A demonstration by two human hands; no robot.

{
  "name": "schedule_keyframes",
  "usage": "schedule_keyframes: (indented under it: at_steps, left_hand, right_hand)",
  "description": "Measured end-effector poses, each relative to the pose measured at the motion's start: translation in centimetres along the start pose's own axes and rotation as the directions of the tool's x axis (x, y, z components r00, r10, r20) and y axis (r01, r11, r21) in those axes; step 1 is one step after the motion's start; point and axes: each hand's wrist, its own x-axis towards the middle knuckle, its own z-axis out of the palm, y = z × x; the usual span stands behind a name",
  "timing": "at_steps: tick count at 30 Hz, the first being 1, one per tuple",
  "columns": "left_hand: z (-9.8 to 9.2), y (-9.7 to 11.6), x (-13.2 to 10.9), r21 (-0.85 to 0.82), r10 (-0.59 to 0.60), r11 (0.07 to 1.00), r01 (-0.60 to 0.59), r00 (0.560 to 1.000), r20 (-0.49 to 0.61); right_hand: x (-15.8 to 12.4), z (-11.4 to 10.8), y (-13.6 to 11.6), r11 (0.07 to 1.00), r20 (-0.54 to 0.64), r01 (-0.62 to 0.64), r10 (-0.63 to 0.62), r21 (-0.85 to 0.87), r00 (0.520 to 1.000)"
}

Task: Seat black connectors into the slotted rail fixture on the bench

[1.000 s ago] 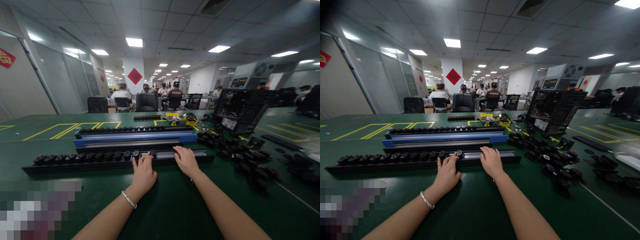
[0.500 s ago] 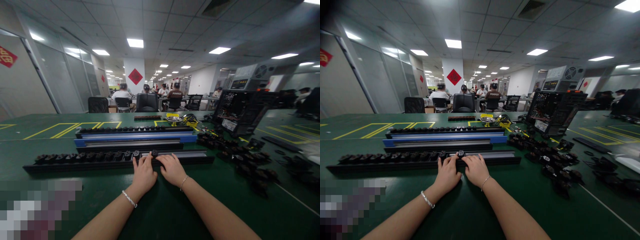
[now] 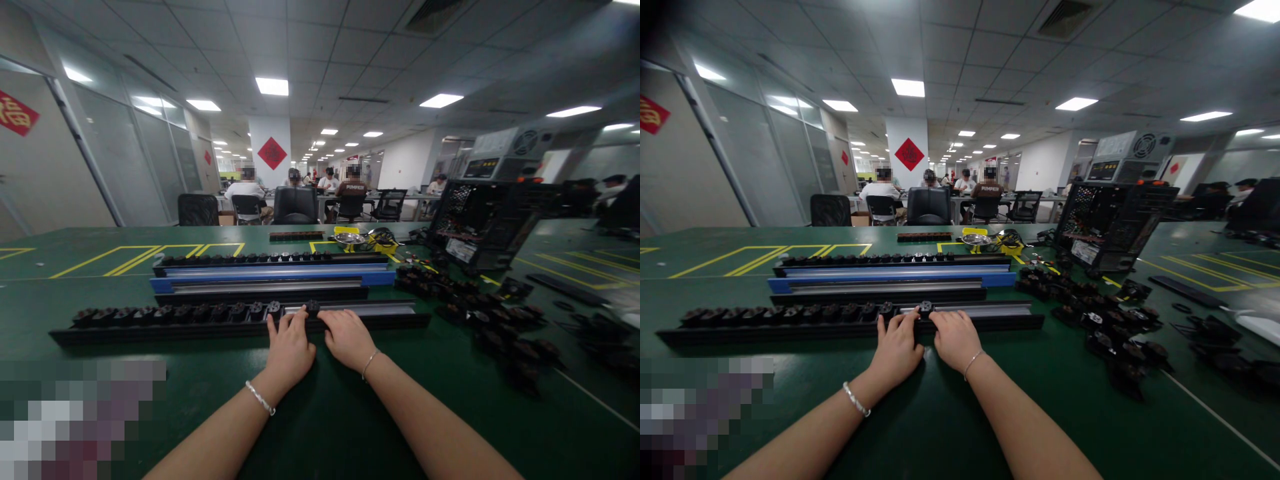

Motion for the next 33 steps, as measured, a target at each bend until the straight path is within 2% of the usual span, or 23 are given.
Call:
schedule_keyframes:
  at_steps: [11,33]
  left_hand:
    - [0.2,-0.2,-0.1,0.023,0.039,0.999,-0.039,0.999,-0.022]
    - [-0.4,-0.1,-0.2,0.048,0.036,0.998,-0.037,0.999,0.016]
  right_hand:
    - [-0.1,-0.6,0.9,0.999,0.014,-0.009,0.009,-0.047,1.0]
    - [-0.3,-1.2,1.8,0.999,0.046,-0.006,0.008,-0.054,0.999]
